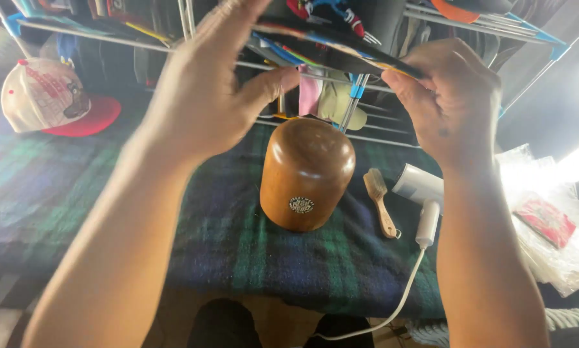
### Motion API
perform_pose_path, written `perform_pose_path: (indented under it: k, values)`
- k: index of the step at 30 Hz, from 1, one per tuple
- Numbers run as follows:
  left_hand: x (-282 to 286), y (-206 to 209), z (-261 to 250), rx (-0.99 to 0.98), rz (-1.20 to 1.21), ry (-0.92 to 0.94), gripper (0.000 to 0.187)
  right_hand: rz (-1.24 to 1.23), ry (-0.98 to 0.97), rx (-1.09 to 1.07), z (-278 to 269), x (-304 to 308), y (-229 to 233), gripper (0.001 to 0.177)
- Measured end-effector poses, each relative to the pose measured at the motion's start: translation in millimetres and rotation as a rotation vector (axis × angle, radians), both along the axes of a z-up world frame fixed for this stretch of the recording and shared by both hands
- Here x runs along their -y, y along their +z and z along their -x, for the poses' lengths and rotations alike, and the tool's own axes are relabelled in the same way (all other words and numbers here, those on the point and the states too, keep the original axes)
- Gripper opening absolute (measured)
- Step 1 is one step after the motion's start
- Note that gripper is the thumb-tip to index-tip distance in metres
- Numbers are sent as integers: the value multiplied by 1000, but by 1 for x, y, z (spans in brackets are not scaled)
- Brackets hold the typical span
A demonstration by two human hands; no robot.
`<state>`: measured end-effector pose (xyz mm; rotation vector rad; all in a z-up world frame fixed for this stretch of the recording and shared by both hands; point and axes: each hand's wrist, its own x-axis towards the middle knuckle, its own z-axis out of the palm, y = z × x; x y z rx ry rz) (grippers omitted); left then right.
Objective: A person is cleaning and reshaping a black cap with a Sonic the Hedgehog patch using a hair dryer, a wooden brush, and a wooden hat block.
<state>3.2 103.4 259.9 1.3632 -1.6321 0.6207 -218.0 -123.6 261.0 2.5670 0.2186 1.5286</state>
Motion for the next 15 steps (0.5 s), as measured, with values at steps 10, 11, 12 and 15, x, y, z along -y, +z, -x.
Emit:
perform_pose_path:
  k: [10, 11, 12, 15]
  values:
    - [103, -138, -33, -171, 103, 30, 14, -311, 17, -172, -21, 52, -83, 10]
    - [102, -145, -32, -170, 61, 31, 14, -354, -12, -216, -15, 47, -85, 10]
    - [101, -153, -29, -168, 15, 29, 13, -402, -43, -259, -7, 42, -89, 14]
    - [72, -149, -15, -124, -62, 23, 19, -399, -67, -308, 7, 22, -105, 13]
